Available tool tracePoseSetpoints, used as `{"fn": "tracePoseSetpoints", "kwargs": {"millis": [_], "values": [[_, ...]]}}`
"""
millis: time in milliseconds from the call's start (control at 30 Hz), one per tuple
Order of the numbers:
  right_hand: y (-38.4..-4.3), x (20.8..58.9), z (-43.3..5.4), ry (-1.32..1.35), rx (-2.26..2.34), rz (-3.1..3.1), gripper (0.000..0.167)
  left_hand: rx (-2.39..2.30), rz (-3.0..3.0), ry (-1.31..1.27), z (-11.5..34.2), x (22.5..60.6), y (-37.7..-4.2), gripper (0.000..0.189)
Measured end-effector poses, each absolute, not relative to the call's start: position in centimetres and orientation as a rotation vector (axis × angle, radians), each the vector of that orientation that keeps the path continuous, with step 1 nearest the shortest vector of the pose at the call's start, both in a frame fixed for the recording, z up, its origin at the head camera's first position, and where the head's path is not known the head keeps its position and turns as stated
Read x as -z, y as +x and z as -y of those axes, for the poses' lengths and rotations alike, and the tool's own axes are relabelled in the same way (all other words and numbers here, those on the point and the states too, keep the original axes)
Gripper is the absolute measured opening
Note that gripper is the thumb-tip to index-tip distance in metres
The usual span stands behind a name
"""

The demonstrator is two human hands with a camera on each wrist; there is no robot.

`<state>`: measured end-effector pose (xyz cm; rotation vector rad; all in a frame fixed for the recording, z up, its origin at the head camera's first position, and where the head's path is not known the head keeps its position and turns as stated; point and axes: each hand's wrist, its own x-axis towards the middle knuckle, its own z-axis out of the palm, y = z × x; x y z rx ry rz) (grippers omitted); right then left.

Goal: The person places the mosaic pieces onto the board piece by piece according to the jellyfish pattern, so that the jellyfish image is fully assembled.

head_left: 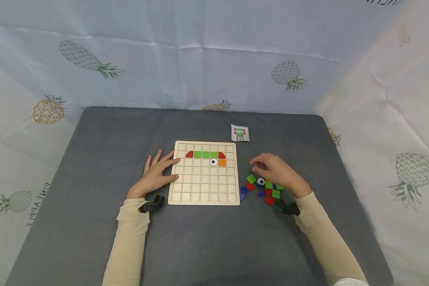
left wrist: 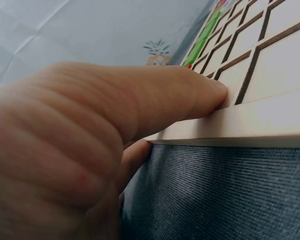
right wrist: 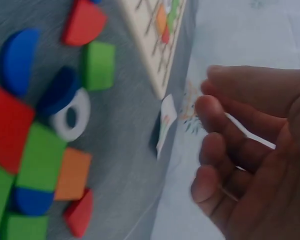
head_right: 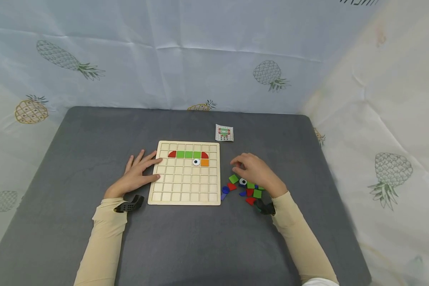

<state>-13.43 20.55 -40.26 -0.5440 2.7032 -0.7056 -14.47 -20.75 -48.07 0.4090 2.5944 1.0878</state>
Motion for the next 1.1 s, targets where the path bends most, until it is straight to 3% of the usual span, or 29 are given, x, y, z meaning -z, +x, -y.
{"fn": "tracePoseSetpoints", "kwargs": {"millis": [400, 933, 1100], "values": [[-12.2, 42.6, -22.5, -0.470, 0.535, -2.694, 0.021, -1.065, -2.598, 0.426, 20.8, 48.3, -14.7, 0.067], [-11.1, 43.6, -23.0, -0.354, 0.433, -2.706, 0.035, -1.079, -2.593, 0.429, 20.9, 48.3, -14.6, 0.066], [-10.8, 43.8, -23.0, -0.344, 0.439, -2.720, 0.031, -1.074, -2.597, 0.436, 20.8, 48.4, -14.7, 0.066]]}}
